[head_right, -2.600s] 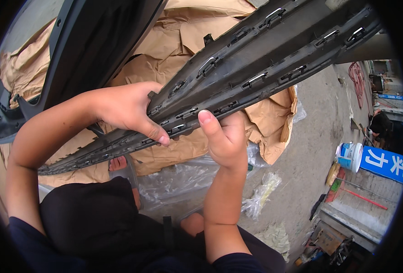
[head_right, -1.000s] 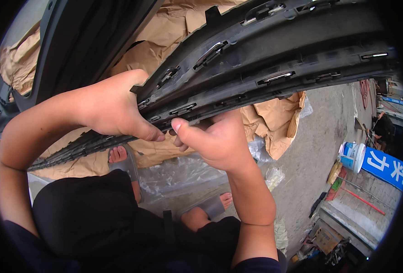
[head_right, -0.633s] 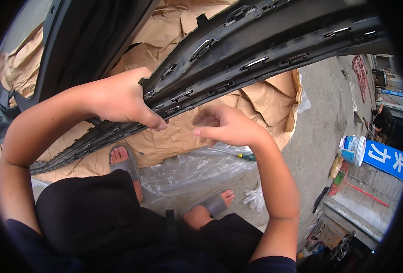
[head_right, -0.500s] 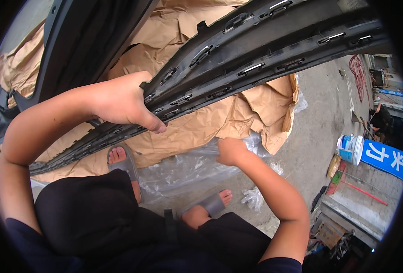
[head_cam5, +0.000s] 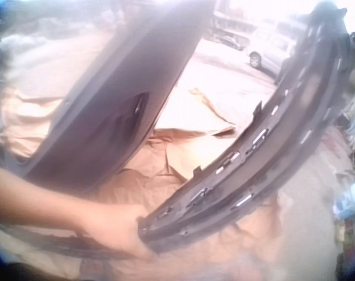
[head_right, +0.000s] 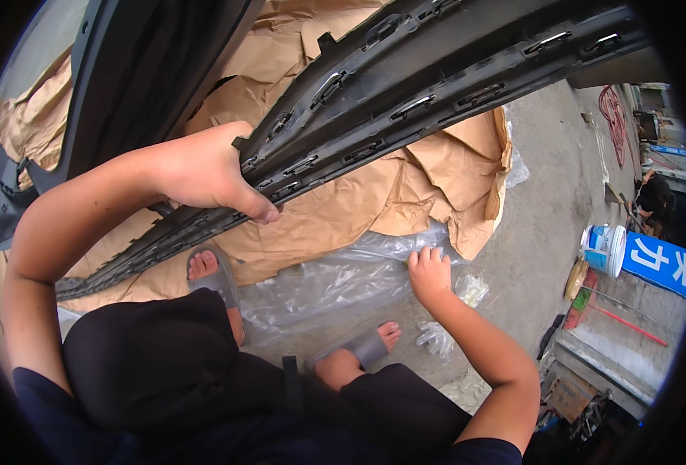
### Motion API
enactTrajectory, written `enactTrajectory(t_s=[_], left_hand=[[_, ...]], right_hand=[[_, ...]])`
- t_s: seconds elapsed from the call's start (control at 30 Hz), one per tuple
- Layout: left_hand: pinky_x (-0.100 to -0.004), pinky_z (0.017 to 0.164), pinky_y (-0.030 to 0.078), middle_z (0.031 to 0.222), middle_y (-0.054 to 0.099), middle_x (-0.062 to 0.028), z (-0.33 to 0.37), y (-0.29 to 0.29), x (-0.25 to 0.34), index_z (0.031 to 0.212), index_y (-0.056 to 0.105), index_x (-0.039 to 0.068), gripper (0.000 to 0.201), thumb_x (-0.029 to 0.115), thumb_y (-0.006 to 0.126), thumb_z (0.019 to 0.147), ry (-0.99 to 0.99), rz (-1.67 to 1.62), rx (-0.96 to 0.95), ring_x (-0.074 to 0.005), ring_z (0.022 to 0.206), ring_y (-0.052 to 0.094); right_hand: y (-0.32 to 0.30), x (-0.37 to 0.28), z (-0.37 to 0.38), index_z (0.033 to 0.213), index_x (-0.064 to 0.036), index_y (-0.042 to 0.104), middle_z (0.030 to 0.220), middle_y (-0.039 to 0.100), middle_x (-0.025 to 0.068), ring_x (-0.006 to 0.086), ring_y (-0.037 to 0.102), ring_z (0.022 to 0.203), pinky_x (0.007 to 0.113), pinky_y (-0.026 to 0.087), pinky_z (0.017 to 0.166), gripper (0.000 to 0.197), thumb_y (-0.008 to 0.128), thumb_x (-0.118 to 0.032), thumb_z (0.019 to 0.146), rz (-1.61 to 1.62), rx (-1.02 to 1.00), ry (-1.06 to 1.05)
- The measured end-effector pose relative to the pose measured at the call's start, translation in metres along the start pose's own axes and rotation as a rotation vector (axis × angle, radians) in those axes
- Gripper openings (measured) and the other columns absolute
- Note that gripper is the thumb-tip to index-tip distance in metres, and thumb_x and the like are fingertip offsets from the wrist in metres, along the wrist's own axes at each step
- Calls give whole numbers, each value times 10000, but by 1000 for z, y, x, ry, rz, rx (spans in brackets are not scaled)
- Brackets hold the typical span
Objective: The person uses a screwdriver to pry and remove a long black plastic trim piece from a car bumper. They repeatedly insert the screwdriver into slots along the trim, lever it out, and inspect the removed piece.
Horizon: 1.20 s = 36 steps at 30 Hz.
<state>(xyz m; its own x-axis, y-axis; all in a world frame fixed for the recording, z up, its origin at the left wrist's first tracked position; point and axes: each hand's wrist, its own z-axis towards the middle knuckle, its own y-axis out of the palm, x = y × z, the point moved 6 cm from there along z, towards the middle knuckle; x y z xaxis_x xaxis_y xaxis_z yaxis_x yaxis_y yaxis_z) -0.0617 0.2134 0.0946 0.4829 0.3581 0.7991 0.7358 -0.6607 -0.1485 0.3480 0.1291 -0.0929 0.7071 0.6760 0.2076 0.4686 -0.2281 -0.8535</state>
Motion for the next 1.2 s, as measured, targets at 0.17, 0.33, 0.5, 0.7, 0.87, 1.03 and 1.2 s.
enactTrajectory(t_s=[0.17, 0.33, 0.5, 0.7, 0.87, 1.03, 1.2], left_hand=[[-346, 815, 551, 887, 750, -136, 5, 1, -1, 1009, 743, -91, 395, 189, 877, 763, 10, -8, -3, -217, 823, 688], [-335, 806, 551, 890, 749, -129, 9, 0, -8, 1014, 742, -93, 377, 160, 869, 765, 15, -25, 12, -204, 828, 687], [-320, 862, 535, 917, 756, -97, 23, 2, -20, 1043, 751, -66, 375, 148, 915, 781, 4, 14, 32, -169, 866, 680], [-334, 884, 542, 912, 753, -100, 47, 14, -32, 1029, 742, -58, 351, 155, 894, 795, -22, 100, 89, -181, 880, 691], [-335, 868, 547, 902, 751, -94, 59, 20, -39, 997, 737, -50, 323, 145, 889, 790, 1, 112, 94, -179, 864, 690], [-331, 852, 550, 884, 747, -88, 67, 22, -46, 977, 741, -37, 292, 124, 886, 781, 5, 43, 55, -170, 847, 686], [-330, 844, 550, 872, 741, -83, 69, 22, -46, 970, 736, -41, 288, 114, 885, 778, 9, 45, 68, -161, 834, 678]], right_hand=[[55, 26, -3, 1120, -97, 599, 1025, 645, 139, 336, 680, 968, 473, 576, 793, 244, 658, -134, 887, 127, 9, 64], [23, 25, -11, 1149, -82, 630, 911, 696, 132, 344, 710, 851, 467, 587, 737, 322, 718, -184, 857, 229, 23, -88], [-142, 24, -60, 1381, -120, 637, 905, 739, 172, 412, 726, 764, 503, 576, 669, 525, 756, -181, 873, 600, -142, -241], [-323, 9, -69, 1328, -140, 722, 792, 683, 151, 381, 677, 682, 477, 539, 612, 460, 768, -105, 872, 679, 61, -69], [-366, 0, -42, 1213, -115, 767, 702, 636, 135, 368, 658, 643, 473, 517, 571, 367, 773, -100, 846, 569, 238, -45], [-374, -6, -24, 1154, -116, 776, 674, 640, 123, 349, 671, 630, 467, 517, 555, 324, 768, -122, 830, 427, 254, -79], [-382, -8, -18, 1185, -100, 784, 757, 683, 132, 350, 667, 630, 437, 521, 576, 368, 780, -54, 819, 364, 201, -84]])
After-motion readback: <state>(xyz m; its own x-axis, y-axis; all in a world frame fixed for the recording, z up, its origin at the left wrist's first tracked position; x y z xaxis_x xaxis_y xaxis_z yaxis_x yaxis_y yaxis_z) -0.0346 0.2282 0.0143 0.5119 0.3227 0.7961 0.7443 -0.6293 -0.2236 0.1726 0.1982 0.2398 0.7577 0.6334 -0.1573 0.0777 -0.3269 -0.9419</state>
